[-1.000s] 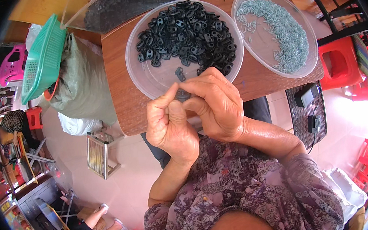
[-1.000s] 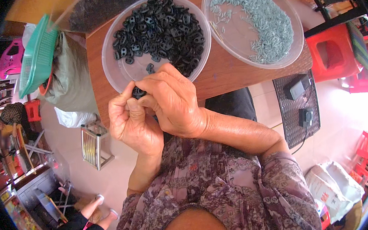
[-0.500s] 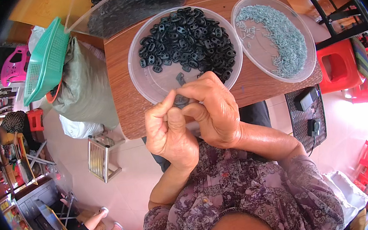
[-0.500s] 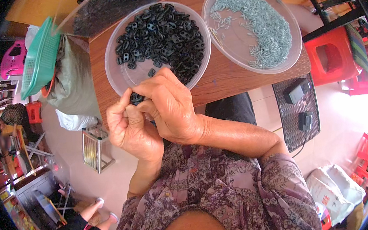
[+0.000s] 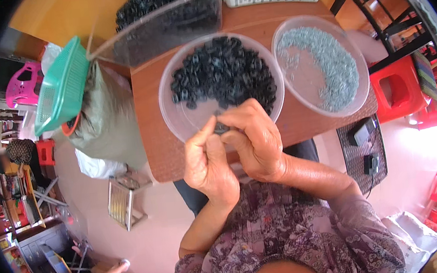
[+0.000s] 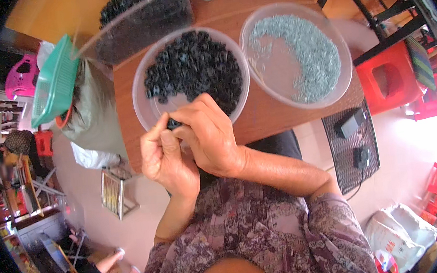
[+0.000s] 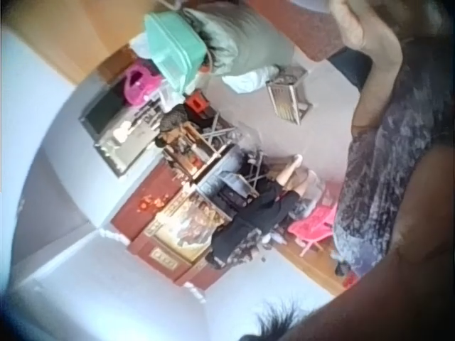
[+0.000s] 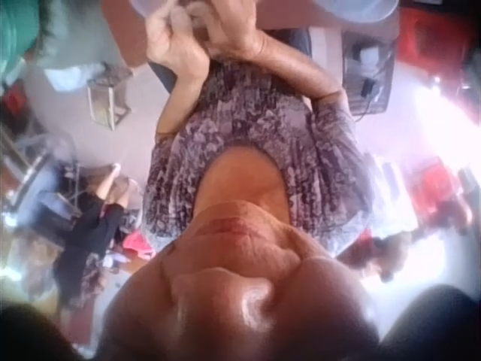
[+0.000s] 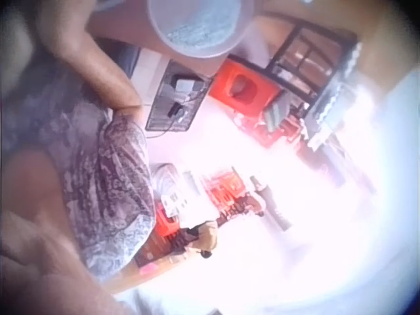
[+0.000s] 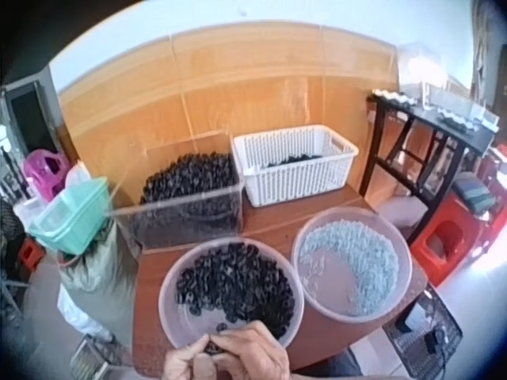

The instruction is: The person assembles small rubber or plastic grommets with metal rings by hand.

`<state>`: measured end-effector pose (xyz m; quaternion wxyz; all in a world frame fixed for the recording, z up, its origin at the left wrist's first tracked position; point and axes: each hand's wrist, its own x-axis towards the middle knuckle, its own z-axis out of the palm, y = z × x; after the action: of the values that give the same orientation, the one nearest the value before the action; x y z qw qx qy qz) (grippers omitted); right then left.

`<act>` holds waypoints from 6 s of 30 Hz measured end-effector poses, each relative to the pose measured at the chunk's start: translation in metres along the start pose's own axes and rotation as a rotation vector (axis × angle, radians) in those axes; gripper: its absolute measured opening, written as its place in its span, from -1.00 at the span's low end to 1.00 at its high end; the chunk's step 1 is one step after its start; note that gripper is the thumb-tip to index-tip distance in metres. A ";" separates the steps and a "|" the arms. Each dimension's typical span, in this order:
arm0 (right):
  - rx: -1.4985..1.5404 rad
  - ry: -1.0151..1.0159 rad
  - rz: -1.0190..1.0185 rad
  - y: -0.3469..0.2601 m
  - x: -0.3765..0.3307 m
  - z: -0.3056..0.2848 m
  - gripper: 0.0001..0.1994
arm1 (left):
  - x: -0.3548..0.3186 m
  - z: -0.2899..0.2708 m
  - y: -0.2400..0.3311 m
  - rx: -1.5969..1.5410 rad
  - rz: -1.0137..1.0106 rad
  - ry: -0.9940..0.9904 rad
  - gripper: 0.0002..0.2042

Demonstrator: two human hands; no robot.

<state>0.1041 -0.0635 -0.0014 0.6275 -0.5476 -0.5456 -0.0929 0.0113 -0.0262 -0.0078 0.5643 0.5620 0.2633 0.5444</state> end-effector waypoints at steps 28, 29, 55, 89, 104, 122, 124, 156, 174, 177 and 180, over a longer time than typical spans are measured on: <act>-0.147 -0.322 0.199 0.086 0.068 -0.038 -0.87 | 0.013 -0.009 0.094 -1.185 -0.324 -1.686 -0.53; -0.129 -0.406 0.110 0.078 0.064 -0.033 -0.87 | 0.014 -0.011 0.093 -1.186 -0.331 -1.674 -0.53; -0.284 -0.797 -0.274 0.050 0.026 -0.005 -0.93 | 0.091 -0.037 -0.006 1.112 0.647 -0.681 -0.81; -0.480 -0.295 0.299 0.076 0.030 -0.148 -0.92 | 0.071 -0.019 0.002 1.011 0.468 -0.866 -0.84; -0.537 -0.659 0.192 0.100 0.030 -0.142 -0.89 | 0.053 -0.016 0.018 0.087 -0.358 -0.596 -0.91; -0.655 -0.603 0.079 0.108 0.026 -0.138 -0.92 | 0.034 0.001 0.005 -0.040 -0.504 -0.463 -0.77; -0.665 -0.587 0.058 0.108 0.028 -0.141 -0.93 | 0.033 -0.001 0.005 -0.006 -0.468 -0.480 -0.79; -0.737 -0.508 0.169 0.111 0.025 -0.154 -0.95 | 0.030 -0.003 0.000 -0.033 -0.495 -0.467 -0.82; -0.793 -0.468 0.047 0.146 0.039 -0.145 -0.97 | 0.029 -0.002 0.001 -0.016 -0.494 -0.444 -0.82; -0.798 -0.500 0.002 0.150 0.041 -0.140 -0.99 | 0.029 -0.003 0.000 -0.039 -0.501 -0.440 -0.83; -0.800 -0.512 -0.024 0.152 0.042 -0.137 -0.95 | 0.029 -0.004 0.000 -0.042 -0.503 -0.439 -0.83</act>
<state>0.3089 -0.0936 -0.0301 0.2115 -0.7455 -0.6101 -0.1651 0.0157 0.0015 0.0003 0.7358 0.5715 0.2547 0.2590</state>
